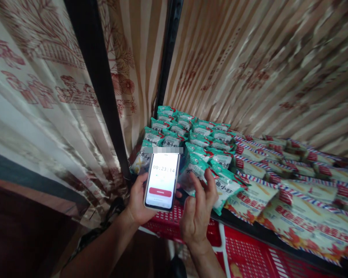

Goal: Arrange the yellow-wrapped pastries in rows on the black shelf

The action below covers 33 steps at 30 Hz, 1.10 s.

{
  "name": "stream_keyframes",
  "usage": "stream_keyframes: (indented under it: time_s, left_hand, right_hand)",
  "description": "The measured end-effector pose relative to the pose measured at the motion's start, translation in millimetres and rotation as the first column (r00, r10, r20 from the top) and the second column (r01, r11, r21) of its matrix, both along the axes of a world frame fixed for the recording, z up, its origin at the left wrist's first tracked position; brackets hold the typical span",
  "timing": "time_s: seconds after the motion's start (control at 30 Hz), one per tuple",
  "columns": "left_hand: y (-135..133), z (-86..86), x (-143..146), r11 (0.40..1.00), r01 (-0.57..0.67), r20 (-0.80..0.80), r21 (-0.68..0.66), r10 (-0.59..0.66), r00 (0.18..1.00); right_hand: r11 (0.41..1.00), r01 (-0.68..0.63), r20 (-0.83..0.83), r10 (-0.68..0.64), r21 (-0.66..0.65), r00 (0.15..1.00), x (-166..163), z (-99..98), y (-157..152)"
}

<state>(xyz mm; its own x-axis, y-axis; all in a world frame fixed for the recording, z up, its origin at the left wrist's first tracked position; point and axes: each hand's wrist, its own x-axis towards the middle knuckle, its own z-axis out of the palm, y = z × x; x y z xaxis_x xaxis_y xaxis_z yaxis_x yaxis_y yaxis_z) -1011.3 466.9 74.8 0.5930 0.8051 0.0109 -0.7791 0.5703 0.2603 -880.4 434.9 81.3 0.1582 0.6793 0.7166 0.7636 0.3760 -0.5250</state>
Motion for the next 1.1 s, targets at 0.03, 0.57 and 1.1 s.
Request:
stream_keyframes:
  time_s: [0.03,0.57,1.1]
  left_hand:
    - [0,-0.2,0,1.000,0.002,0.004,0.001,-0.002,1.000]
    - [8,1.8,2,0.998,-0.013,-0.035,-0.054,0.011,0.999]
    - [10,2.8,8,0.987,-0.116,0.000,-0.109,0.117,0.993]
  right_hand:
    - [1.000,-0.006,0.001,0.006,0.002,1.000,0,-0.2,0]
    - [0.999,-0.032,0.002,0.032,0.008,0.999,0,1.2,6]
    - [0.986,-0.161,0.023,0.160,0.038,0.987,8,-1.8,17]
